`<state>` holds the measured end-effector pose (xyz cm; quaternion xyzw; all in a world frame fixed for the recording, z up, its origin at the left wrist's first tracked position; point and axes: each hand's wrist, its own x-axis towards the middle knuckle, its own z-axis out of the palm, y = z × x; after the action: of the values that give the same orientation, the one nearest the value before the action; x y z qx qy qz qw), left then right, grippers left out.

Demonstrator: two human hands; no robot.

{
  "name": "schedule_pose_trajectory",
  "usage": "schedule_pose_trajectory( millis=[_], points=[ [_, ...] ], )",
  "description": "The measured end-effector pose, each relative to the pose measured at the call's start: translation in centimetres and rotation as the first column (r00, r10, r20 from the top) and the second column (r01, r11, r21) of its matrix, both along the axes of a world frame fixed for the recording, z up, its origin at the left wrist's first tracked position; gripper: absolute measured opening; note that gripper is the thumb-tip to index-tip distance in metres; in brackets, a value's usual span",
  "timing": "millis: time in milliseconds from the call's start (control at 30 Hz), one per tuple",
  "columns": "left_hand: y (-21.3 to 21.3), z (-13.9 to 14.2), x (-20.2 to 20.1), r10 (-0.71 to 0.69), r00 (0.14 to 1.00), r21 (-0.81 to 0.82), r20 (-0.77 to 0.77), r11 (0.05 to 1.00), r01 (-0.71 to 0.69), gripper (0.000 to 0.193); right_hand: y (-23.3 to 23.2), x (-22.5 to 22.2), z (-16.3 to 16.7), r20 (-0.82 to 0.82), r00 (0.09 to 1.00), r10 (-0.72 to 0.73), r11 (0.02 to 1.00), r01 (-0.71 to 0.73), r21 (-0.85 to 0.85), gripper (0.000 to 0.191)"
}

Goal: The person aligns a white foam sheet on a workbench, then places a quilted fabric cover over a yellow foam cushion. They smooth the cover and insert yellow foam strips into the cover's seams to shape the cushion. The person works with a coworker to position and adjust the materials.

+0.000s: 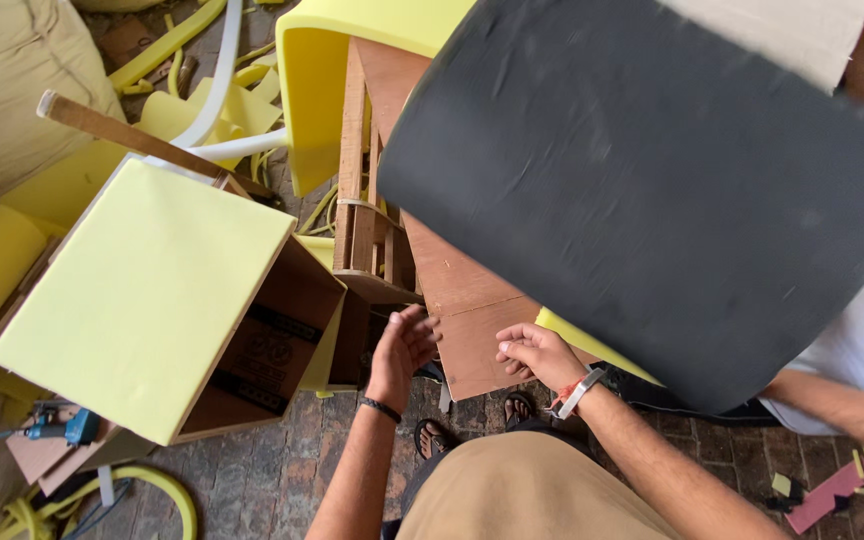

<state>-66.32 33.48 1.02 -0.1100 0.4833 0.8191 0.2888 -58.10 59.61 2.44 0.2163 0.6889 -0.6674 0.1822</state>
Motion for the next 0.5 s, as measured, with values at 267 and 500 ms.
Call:
schedule_pose_trajectory(
  millis=[267, 500],
  points=[
    [0.9, 1.3, -2.0, 0.076, 0.985, -0.202, -0.155, 0.974, -0.107, 0.076, -1.0, -1.3, 10.6, -0.143, 0.851, 0.504, 0.849, -0.459, 0.263, 0.05],
    [-1.2, -0.2, -4.1, 0.474, 0.874, -0.231, -0.106, 0.844, -0.485, 0.076, 4.8, 3.1, 24.0, -0.858, 0.483, 0.174, 0.888, 0.3, 0.349, 0.036]
  ],
)
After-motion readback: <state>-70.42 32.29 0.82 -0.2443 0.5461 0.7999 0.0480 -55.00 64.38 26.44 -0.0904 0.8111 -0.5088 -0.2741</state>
